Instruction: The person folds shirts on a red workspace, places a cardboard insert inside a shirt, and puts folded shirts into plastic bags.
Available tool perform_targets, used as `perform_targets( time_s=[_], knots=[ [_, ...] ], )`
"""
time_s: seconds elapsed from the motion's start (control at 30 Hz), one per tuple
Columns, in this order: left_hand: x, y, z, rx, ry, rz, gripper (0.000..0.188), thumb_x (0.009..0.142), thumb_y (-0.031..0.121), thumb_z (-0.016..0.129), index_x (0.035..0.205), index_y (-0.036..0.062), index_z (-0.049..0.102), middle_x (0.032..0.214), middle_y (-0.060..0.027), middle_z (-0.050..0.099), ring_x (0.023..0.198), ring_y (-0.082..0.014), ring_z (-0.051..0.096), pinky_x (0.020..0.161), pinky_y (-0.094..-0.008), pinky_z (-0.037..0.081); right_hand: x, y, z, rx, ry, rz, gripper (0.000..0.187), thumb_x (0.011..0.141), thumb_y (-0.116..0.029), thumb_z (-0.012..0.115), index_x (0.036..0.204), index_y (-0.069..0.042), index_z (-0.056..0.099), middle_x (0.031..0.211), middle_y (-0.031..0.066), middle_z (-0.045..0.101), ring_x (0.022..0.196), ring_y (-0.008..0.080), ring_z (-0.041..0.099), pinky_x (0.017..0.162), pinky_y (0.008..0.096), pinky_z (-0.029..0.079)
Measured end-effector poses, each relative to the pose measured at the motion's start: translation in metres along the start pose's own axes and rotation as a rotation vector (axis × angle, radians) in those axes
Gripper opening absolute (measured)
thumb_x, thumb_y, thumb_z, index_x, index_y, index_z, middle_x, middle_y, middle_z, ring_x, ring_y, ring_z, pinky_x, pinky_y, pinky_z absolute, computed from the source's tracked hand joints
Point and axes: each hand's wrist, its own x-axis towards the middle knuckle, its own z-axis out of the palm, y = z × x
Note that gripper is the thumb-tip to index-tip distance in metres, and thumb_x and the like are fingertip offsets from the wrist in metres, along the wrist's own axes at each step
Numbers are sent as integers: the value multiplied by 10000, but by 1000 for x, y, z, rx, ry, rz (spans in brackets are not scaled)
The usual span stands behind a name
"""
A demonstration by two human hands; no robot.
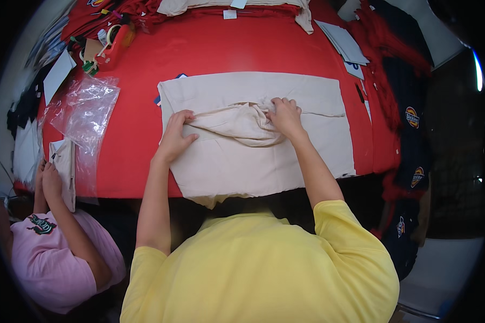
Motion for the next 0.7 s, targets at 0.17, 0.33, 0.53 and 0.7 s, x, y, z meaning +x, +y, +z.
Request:
perform_targets(
  time_s=[0.17, 0.33, 0.53, 0.7],
  knots=[
    [-4, 2, 5, 106, 28, 69, 467, 708, -1, 714, 1106, 71, 481, 1321, -127, 453, 1223, -293, 425, 1038, -357, 370, 45, -8, -46, 215, -14, -181, 383, 779, -234, 704, 1121, -98, 600, 1110, 116, 600, 1117, 291, 533, 906, 517, 388],
    [5, 4, -1, 140, 9, 58, 408, 723, 70, 719, 1065, 81, 496, 1325, -119, 465, 1251, -323, 415, 1164, -446, 172, 65, -16, -44, -81, 260, -128, 379, 785, -250, 698, 1110, -80, 600, 1120, 148, 590, 1083, 308, 544, 897, 438, 421],
    [-8, 4, -1, 139, 68, -13, 407, 714, 63, 723, 1068, 67, 523, 1322, -127, 462, 1244, -315, 424, 1106, -416, 284, -64, 10, -63, 511, -640, -105, 266, 887, -240, 619, 941, 14, 682, 782, 70, 673, 733, 114, 627, 724, 273, 499],
    [5, 12, 5, 98, 53, 29, 421, 695, 25, 724, 1076, 52, 547, 1314, -143, 454, 1207, -297, 460, 1016, -360, 386, -215, 57, 44, 124, -1111, -53, 765, 876, -497, 553, 1417, -2, 335, 1404, 253, 406, 1316, 325, 395, 1093, 378, 307]
  ],
)
